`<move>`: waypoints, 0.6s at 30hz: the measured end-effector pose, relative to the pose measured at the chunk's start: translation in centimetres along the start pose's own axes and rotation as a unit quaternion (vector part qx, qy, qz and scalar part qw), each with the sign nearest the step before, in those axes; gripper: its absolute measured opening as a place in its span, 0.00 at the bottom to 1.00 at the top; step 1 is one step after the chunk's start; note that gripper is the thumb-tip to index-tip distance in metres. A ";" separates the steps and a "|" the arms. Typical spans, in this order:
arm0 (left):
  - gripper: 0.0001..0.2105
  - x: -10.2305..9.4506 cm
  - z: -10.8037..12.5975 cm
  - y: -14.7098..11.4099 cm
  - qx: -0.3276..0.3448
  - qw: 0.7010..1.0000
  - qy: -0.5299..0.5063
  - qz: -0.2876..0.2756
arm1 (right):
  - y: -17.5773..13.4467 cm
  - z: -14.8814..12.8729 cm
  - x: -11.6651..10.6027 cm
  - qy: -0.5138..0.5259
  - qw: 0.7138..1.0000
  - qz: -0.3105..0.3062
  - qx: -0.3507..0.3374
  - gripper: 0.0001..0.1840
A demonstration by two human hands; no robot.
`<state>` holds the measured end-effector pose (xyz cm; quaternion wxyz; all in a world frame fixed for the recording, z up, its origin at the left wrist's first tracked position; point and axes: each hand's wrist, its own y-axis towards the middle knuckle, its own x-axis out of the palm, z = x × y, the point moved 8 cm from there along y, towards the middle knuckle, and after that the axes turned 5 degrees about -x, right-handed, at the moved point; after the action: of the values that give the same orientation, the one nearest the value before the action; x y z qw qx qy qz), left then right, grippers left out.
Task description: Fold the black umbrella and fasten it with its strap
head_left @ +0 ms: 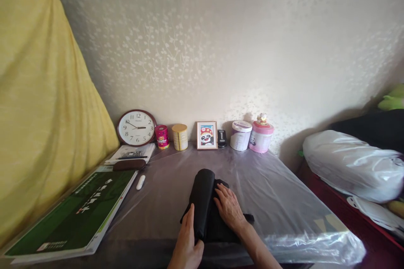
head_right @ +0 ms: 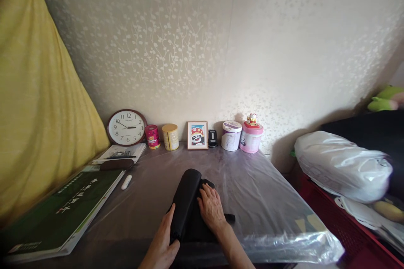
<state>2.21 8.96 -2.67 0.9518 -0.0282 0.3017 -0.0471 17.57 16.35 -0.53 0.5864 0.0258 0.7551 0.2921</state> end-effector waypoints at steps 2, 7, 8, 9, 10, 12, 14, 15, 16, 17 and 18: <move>0.41 -0.2 -0.2 0.0 -0.003 1.000 -0.013 0.001 | 0.2 0.9 0.5 -0.011 0.999 -0.025 0.038 0.17; 0.41 -0.3 -0.4 0.1 -0.002 1.000 -0.026 0.000 | 0.1 5.3 -0.3 -0.018 0.987 -0.031 0.158 0.18; 0.42 -0.2 -0.4 0.1 -0.002 1.000 -0.027 0.000 | 0.2 5.7 -0.7 -0.006 0.985 -0.025 0.168 0.18; 0.42 -0.2 -0.4 0.1 -0.001 1.000 -0.028 0.000 | 0.2 6.0 -1.0 0.011 0.984 -0.023 0.177 0.17; 0.41 -0.2 -0.4 0.1 -0.001 1.000 -0.029 0.000 | 0.3 6.2 -1.2 0.035 0.981 -0.026 0.187 0.16; 0.41 -0.2 -0.5 0.0 -0.002 1.000 -0.031 0.000 | 0.3 6.6 -1.1 0.108 0.968 -0.048 0.223 0.14; 0.41 -0.1 -0.5 0.0 -0.003 1.000 -0.030 0.000 | -0.1 7.0 -0.3 0.202 0.933 -0.085 0.287 0.14; 0.41 -0.1 -0.4 0.0 -0.002 1.000 -0.028 0.000 | -0.2 7.2 0.1 0.241 0.912 -0.102 0.315 0.15; 0.41 -0.2 -0.4 0.0 -0.001 1.000 -0.026 0.000 | -0.4 7.3 0.4 0.268 0.896 -0.114 0.336 0.17; 0.41 -0.2 -0.4 0.0 0.000 1.000 -0.023 0.001 | -0.4 7.4 0.7 0.283 0.886 -0.121 0.346 0.18; 0.42 -0.2 -0.4 0.1 0.000 1.000 -0.022 0.001 | -0.3 7.6 0.7 0.287 0.884 -0.122 0.348 0.19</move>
<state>1.83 9.03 -2.90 0.9582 -0.0292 0.2811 -0.0450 24.27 19.51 -2.39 0.3282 0.0507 0.9407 -0.0689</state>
